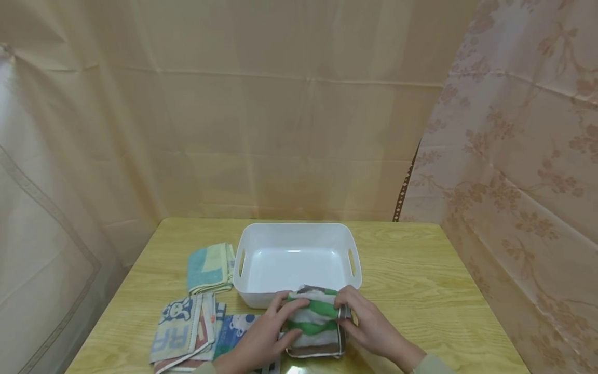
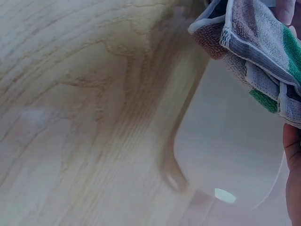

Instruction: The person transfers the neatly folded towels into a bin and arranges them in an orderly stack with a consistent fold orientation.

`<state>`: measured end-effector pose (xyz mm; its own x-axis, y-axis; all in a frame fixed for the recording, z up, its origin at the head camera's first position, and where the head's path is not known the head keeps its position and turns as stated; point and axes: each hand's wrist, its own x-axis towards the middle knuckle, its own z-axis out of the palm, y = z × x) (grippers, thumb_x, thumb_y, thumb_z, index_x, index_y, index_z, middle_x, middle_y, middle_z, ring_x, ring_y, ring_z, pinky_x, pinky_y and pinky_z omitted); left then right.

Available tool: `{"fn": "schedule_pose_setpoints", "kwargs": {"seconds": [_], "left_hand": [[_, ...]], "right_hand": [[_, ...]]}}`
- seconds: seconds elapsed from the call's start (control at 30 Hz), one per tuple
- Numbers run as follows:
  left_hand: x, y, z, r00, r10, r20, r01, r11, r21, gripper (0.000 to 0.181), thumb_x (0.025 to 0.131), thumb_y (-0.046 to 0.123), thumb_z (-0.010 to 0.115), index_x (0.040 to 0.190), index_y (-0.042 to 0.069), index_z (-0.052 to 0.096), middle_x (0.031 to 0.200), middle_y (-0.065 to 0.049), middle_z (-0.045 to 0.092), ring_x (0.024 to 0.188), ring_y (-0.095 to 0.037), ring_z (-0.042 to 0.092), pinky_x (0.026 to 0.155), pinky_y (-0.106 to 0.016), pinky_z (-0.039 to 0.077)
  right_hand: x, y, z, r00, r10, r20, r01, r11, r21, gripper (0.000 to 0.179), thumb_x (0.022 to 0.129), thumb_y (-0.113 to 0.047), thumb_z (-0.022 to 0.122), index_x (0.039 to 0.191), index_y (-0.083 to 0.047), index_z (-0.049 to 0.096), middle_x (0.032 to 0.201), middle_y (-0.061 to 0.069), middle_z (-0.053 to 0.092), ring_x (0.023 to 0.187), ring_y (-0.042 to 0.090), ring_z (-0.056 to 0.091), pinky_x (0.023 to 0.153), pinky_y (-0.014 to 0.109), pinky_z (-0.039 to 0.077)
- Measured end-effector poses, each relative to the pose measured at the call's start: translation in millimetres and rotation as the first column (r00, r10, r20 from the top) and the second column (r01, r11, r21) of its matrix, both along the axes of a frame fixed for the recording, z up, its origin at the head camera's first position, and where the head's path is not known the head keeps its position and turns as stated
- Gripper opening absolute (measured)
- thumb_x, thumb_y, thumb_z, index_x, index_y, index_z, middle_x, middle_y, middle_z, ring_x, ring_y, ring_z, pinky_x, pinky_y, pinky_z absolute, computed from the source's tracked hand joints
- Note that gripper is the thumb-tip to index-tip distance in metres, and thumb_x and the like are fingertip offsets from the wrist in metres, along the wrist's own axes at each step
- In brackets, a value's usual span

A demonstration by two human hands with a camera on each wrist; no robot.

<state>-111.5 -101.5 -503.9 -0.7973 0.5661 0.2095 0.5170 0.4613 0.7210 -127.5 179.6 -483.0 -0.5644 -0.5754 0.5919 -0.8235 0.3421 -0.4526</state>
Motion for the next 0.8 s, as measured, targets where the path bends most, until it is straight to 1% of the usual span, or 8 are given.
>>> {"fn": "schedule_pose_setpoints", "kwargs": {"seconds": [0.03,0.17,0.27,0.37,0.5,0.6,0.7,0.8], "left_hand": [[-0.2,0.3,0.8,1.0,0.002,0.005,-0.002,1.0,0.004,0.059,0.101,0.028,0.066,0.153,0.038,0.039,0.146,-0.004,0.036,0.083,-0.001,0.054,0.067,-0.021,0.051],[-1.7,1.5,3.5,0.999,0.018,0.03,-0.018,1.0,0.008,0.06,0.101,0.027,0.066,0.153,0.04,0.038,0.146,-0.002,0.035,0.1,-0.008,0.059,0.079,-0.026,0.055],[-2.5,2.0,5.7,0.999,0.026,0.044,-0.027,0.999,0.018,0.062,0.1,0.026,0.067,0.153,0.04,0.037,0.146,-0.001,0.035,0.114,-0.013,0.057,0.09,-0.033,0.056],[-2.8,2.3,7.2,0.999,0.032,0.044,-0.033,0.999,0.033,0.064,0.1,0.025,0.068,0.153,0.041,0.037,0.145,0.0,0.035,0.119,-0.016,0.056,0.096,-0.035,0.055],[-3.0,3.0,9.2,0.999,0.038,0.019,-0.039,0.998,0.054,0.066,0.099,0.024,0.069,0.153,0.04,0.036,0.144,0.002,0.035,0.12,-0.016,0.055,0.098,-0.036,0.054],[-3.7,3.6,11.2,0.999,0.031,0.019,-0.032,0.996,0.085,0.065,0.099,0.024,0.07,0.154,0.038,0.038,0.144,0.002,0.036,0.119,-0.015,0.055,0.097,-0.034,0.054],[-4.7,3.9,12.8,0.999,0.017,0.048,-0.023,0.992,0.125,0.064,0.099,0.023,0.069,0.154,0.036,0.039,0.142,0.003,0.04,0.115,-0.014,0.054,0.092,-0.03,0.053],[-5.5,4.1,14.0,0.997,0.003,0.079,-0.015,0.989,0.148,0.063,0.099,0.024,0.069,0.154,0.036,0.039,0.137,0.003,0.044,0.111,-0.013,0.054,0.087,-0.028,0.053]], "right_hand": [[-0.5,0.0,0.7,1.0,-0.002,0.002,0.002,1.0,-0.001,0.038,0.081,0.007,0.075,0.109,-0.01,0.054,0.108,-0.004,0.055,0.097,0.009,0.059,0.086,0.018,0.053],[-3.2,-0.3,3.3,1.0,-0.001,0.007,0.001,1.0,-0.008,0.039,0.081,0.008,0.074,0.109,-0.01,0.054,0.109,-0.003,0.055,0.097,0.01,0.059,0.085,0.02,0.054],[-5.1,-0.4,5.5,1.0,-0.005,0.015,0.005,1.0,-0.011,0.04,0.081,0.008,0.075,0.109,-0.01,0.054,0.109,-0.004,0.055,0.098,0.01,0.059,0.086,0.021,0.054],[-6.5,-0.3,7.6,1.0,-0.007,0.022,0.008,1.0,-0.019,0.04,0.081,0.007,0.076,0.11,-0.01,0.054,0.11,-0.004,0.055,0.1,0.011,0.059,0.088,0.022,0.054],[-8.0,0.0,10.2,0.999,-0.007,0.034,0.008,0.999,-0.038,0.04,0.081,0.007,0.077,0.109,-0.01,0.054,0.109,-0.004,0.056,0.101,0.011,0.059,0.09,0.02,0.052],[-9.0,0.0,11.7,0.999,-0.014,0.035,0.016,0.999,-0.05,0.041,0.08,0.009,0.077,0.109,-0.009,0.054,0.109,-0.004,0.056,0.1,0.011,0.059,0.091,0.019,0.05],[-9.7,-0.1,12.8,0.998,-0.035,0.047,0.038,0.998,-0.056,0.043,0.079,0.009,0.079,0.109,-0.011,0.055,0.109,-0.005,0.056,0.101,0.01,0.059,0.09,0.017,0.049],[-11.0,-0.5,14.3,0.998,-0.045,0.052,0.049,0.996,-0.068,0.044,0.079,0.009,0.079,0.109,-0.012,0.055,0.108,-0.006,0.057,0.1,0.01,0.06,0.087,0.019,0.05]]}}
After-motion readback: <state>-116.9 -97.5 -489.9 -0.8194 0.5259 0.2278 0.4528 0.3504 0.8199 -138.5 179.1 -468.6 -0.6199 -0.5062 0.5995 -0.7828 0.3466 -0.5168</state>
